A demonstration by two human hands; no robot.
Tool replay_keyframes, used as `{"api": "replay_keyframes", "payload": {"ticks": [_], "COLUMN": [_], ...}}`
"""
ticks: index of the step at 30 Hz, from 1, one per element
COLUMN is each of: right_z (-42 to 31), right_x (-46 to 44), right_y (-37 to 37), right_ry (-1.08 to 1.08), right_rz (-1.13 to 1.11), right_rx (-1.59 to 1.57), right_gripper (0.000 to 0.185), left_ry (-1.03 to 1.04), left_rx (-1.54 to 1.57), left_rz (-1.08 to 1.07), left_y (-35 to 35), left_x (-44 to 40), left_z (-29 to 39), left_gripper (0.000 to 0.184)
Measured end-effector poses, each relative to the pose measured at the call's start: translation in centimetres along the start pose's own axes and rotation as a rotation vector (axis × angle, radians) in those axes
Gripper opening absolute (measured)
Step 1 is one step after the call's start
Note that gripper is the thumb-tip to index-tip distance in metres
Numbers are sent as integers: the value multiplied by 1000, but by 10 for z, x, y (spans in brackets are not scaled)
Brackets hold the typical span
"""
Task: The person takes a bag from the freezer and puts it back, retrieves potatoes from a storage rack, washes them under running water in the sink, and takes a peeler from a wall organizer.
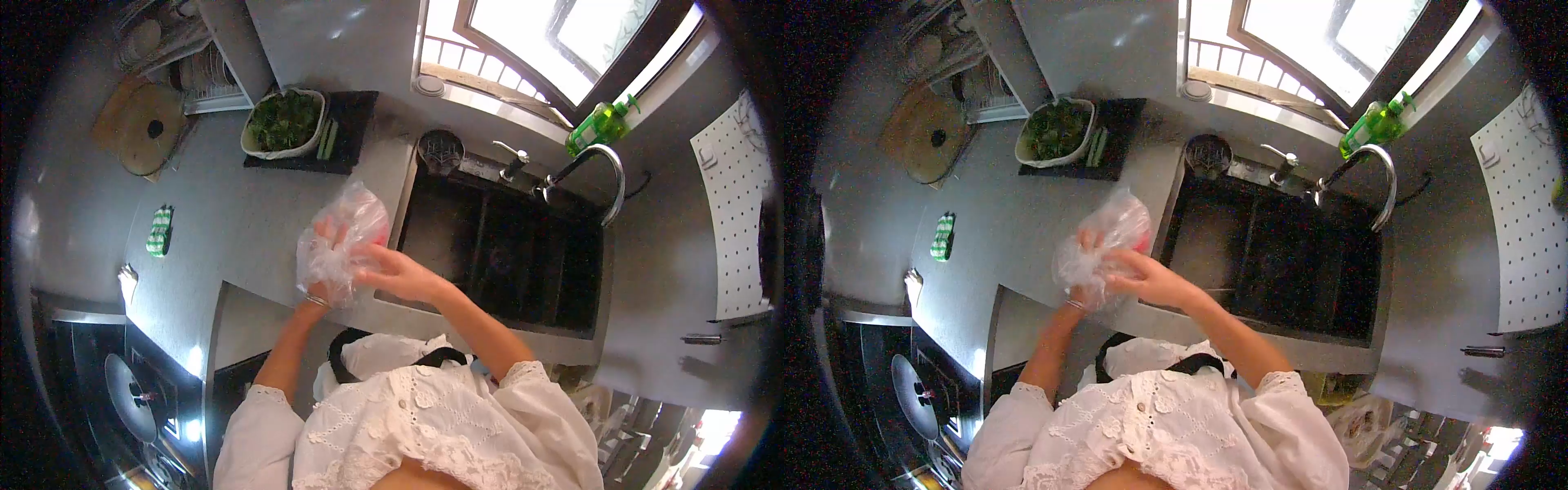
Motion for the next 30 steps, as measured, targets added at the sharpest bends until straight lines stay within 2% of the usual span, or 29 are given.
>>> {"api": "replay_keyframes", "payload": {"ticks": [1,3,4,5,6,8,10,11,12,14,16,17,18,19,22,23,26,30], "right_z": [-8,-8,-8,-9,-14,-26,-62,-78,-88,-77,-34,-33,-19,0,55,63,83,76], "right_x": [0,0,0,1,4,11,18,20,13,-8,-42,-47,-51,-51,-47,-40,-44,-53], "right_y": [2,-10,-17,-25,-29,-34,3,23,45,57,28,12,-4,-19,-38,-40,-32,-23], "right_ry": [-69,-61,-54,-24,-71,-172,-360,-449,-582,-616,-397,-424,-297,-220,182,408,552,553], "right_rz": [13,77,106,199,246,334,88,-36,-81,-11,68,191,268,293,409,464,489,536], "right_rx": [37,-52,-98,-145,-63,103,210,261,427,1068,1400,1361,1241,1018,-19,-158,-625,-683], "right_gripper": [45,43,43,38,36,32,32,32,50,60,64,56,45,35,22,15,12,12], "left_ry": [30,-58,-180,-167,-153,141,-250,-251,-250,139,-26,-107,-110,-115,-58,-28,8,115], "left_rx": [82,315,465,432,400,-34,59,91,123,137,289,369,376,385,382,354,320,340], "left_rz": [5,-155,-324,-366,-408,-225,-228,-185,-143,34,-31,-64,-60,-54,-11,-11,18,42], "left_y": [5,27,46,65,85,118,112,104,95,70,49,40,33,28,8,-4,-22,-22], "left_x": [-4,-2,12,27,42,58,41,34,27,14,-9,-18,-24,-27,-37,-45,-57,-53], "left_z": [2,-16,-38,-51,-64,-69,-68,-63,-57,-35,-30,-29,-27,-24,-16,-12,-8,-9], "left_gripper": [71,61,57,54,52,51,44,42,40,39,39,40,39,38,36,37,37,31]}}
Point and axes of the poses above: each hand's wrist, its own x-axis away from the middle knuckle, its own y-axis out of the palm, z = x × y, the point moved 7 cm from there along -x, towards the middle knuckle, and after that the axes turned 15 degrees about z, right-handed, at the moved point
